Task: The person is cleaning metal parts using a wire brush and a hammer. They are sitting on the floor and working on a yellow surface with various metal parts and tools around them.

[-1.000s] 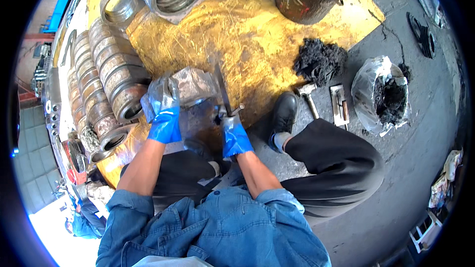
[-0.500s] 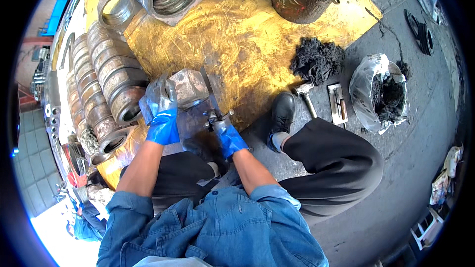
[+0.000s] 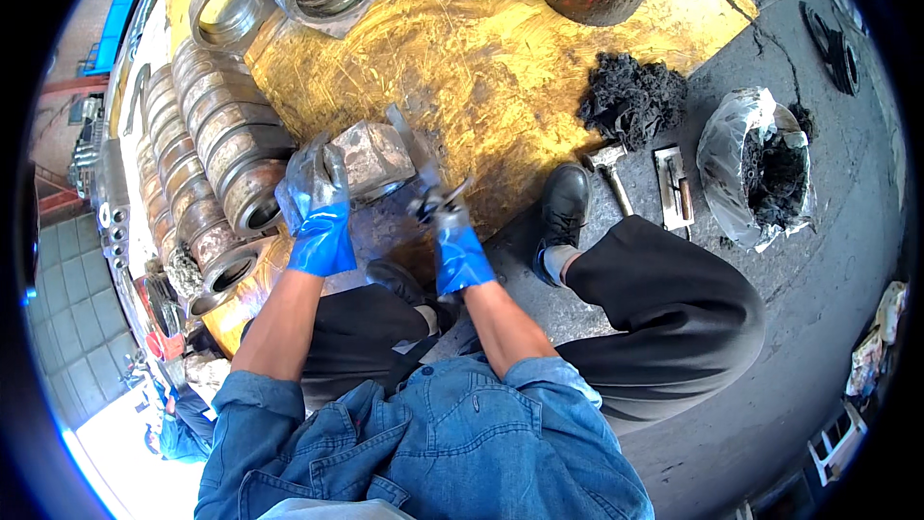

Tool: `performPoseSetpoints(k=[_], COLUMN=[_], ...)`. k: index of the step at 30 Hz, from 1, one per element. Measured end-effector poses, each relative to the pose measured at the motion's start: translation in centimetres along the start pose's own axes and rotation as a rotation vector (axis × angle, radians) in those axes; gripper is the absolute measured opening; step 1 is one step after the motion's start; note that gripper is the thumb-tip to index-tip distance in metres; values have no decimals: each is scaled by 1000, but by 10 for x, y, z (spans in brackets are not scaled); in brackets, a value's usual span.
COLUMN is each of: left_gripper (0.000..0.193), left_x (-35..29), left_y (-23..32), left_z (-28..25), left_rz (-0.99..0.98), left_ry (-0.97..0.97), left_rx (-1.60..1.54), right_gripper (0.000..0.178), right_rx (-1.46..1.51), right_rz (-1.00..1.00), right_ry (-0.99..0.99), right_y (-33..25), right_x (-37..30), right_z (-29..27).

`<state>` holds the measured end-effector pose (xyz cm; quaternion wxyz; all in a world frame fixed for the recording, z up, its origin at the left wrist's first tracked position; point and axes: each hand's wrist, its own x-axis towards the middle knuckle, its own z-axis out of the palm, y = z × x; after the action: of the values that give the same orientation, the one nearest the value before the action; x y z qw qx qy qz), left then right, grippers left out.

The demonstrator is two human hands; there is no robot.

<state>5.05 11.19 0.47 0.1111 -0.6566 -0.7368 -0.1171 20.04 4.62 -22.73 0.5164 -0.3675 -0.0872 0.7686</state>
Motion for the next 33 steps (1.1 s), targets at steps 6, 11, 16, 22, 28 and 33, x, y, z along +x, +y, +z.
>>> performPoseSetpoints(k=[6, 11, 16, 22, 28, 33], left_gripper=[33, 32, 31, 31, 32, 33], left_x=[-2, -3, -3, -4, -2, -3], left_y=[-1, -4, -3, -8, -3, -5], left_z=[2, 0, 6, 2, 6, 4], left_rz=[-10, -30, -9, -4, -24, -38], left_ry=[-6, -11, 10, 5, -8, -10], left_rx=[-4, 8, -40, -11, -30, -21], right_gripper=[34, 48, 44, 39, 35, 26], right_rx=[-177, -191, -404, -739, -474, 184], right_rz=[376, 581, 412, 211, 273, 398], right_ry=[-23, -233, -137, -54, 60, 62], right_y=[1, -36, -17, -18, -20, -25], right_x=[7, 0, -7, -15, 5, 13], right_z=[-22, 6, -9, -25, -11, -3])
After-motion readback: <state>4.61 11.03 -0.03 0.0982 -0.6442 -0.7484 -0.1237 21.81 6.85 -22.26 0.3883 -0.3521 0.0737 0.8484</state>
